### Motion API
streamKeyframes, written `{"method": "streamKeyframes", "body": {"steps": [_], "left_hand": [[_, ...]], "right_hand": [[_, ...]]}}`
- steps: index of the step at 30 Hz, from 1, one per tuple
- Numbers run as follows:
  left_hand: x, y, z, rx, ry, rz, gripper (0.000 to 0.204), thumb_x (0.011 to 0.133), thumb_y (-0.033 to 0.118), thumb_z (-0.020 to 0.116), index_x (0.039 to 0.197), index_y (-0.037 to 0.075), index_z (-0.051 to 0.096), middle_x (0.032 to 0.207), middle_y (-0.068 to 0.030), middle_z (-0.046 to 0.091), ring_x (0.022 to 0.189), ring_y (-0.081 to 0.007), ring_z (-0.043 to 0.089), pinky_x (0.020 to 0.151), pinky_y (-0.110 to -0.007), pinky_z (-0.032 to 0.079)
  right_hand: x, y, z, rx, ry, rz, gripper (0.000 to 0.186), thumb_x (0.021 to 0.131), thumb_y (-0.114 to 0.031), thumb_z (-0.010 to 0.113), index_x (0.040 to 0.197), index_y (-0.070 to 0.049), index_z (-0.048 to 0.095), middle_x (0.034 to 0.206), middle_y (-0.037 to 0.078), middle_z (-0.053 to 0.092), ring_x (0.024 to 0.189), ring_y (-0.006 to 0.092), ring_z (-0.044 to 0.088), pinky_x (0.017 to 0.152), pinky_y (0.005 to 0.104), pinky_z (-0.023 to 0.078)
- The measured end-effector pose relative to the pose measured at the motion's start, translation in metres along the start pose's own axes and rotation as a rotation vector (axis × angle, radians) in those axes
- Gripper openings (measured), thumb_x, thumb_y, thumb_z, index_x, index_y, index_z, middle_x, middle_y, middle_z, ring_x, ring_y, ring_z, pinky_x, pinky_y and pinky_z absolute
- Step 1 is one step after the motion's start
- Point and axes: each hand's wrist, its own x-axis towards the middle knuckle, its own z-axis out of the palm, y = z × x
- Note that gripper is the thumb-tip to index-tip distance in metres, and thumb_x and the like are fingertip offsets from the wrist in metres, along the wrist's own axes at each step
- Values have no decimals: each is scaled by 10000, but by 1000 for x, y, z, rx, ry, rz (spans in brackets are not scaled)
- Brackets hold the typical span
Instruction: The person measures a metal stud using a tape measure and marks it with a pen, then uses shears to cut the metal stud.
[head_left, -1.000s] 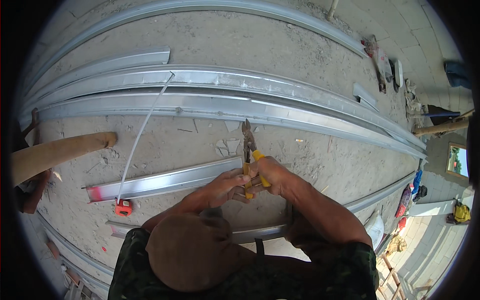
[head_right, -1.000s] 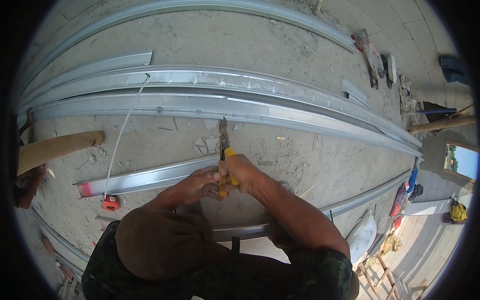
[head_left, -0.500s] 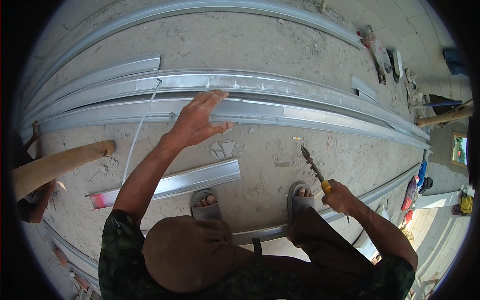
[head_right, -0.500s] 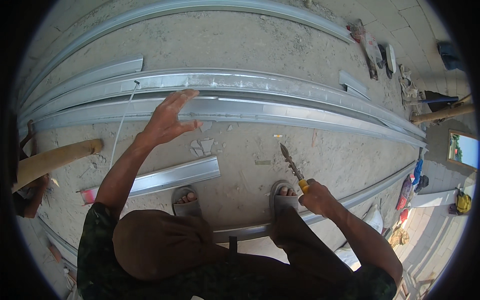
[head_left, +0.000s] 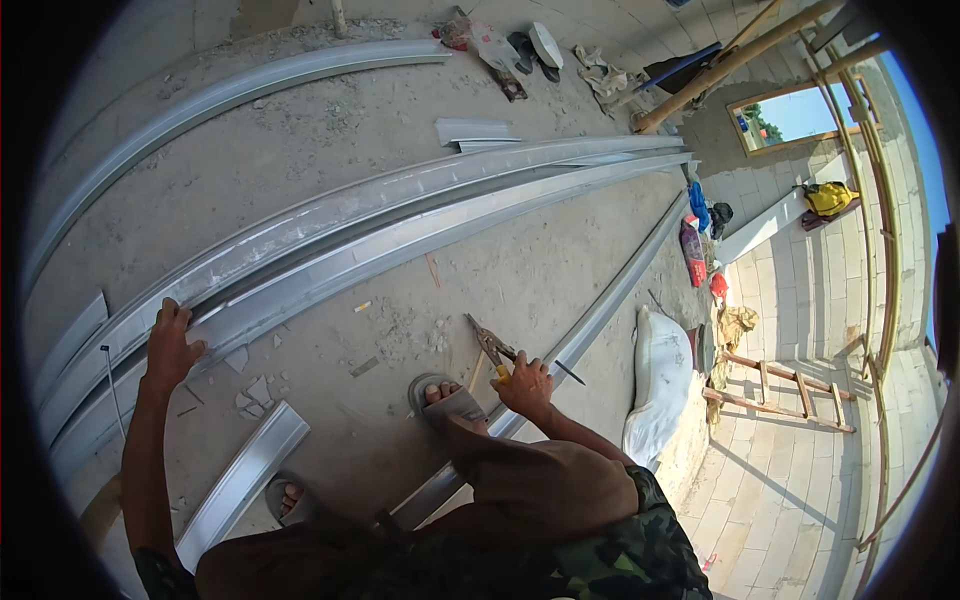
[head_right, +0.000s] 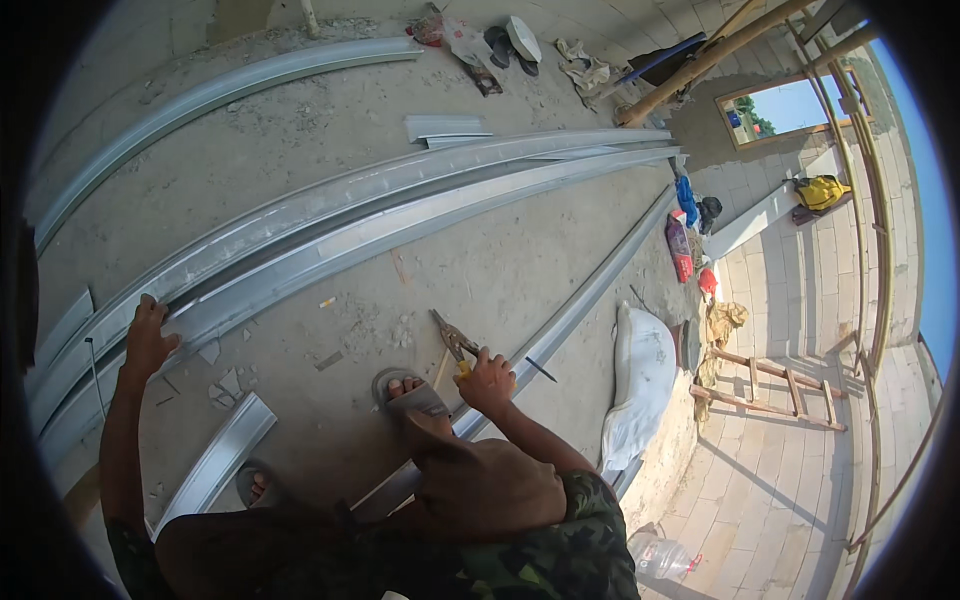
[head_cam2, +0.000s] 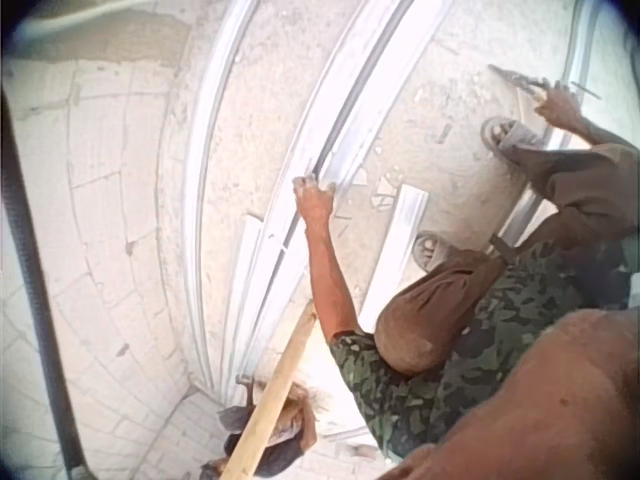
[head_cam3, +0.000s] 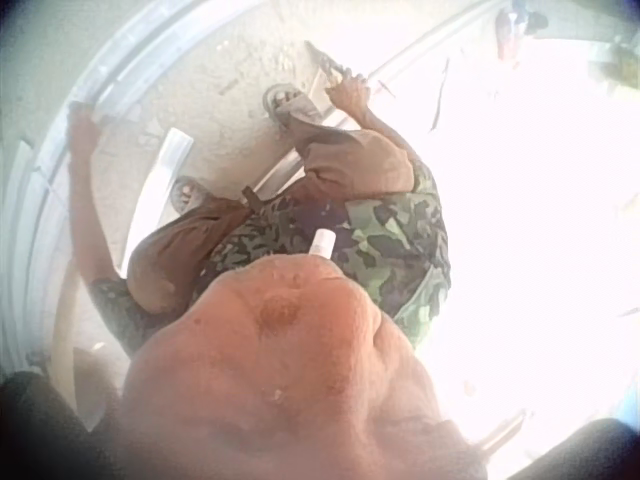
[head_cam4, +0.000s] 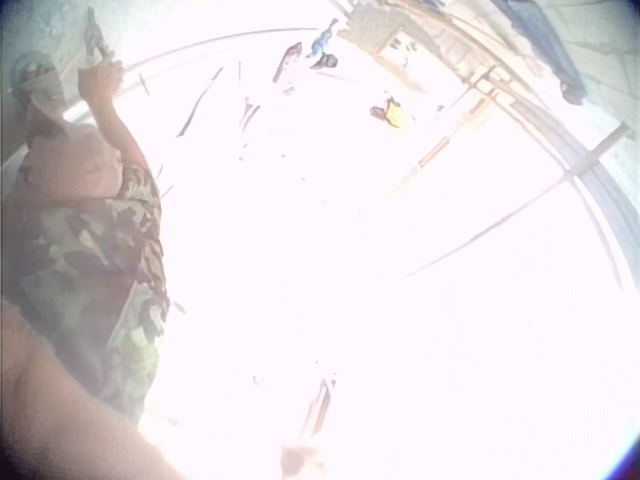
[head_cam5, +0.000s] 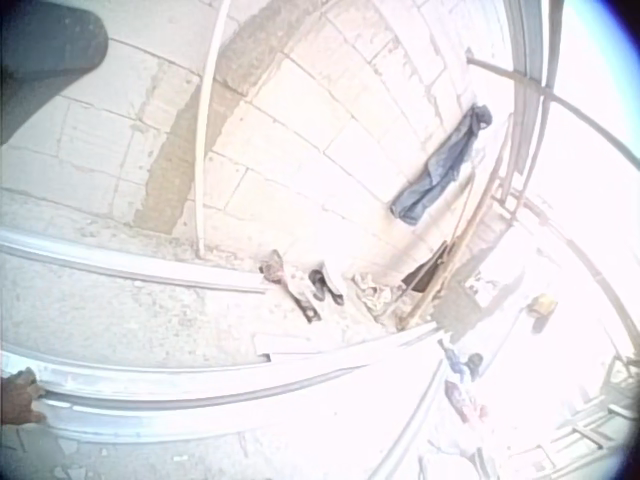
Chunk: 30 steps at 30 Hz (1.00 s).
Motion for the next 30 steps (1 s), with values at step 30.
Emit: {"method": "streamKeyframes", "body": {"steps": [30], "left_hand": [[-54, 36, 2, 49, 32, -119, 414, 685, 26, 707, 1039, 28, 494, 954, -195, 603, 919, -409, 591, 817, -490, 465]], "right_hand": [[257, -87, -102, 1848, -106, 193, 646, 982, -317, 487, 1478, -3, 215, 1465, 311, 257, 1303, 403, 412, 1009, 479, 440]]}}
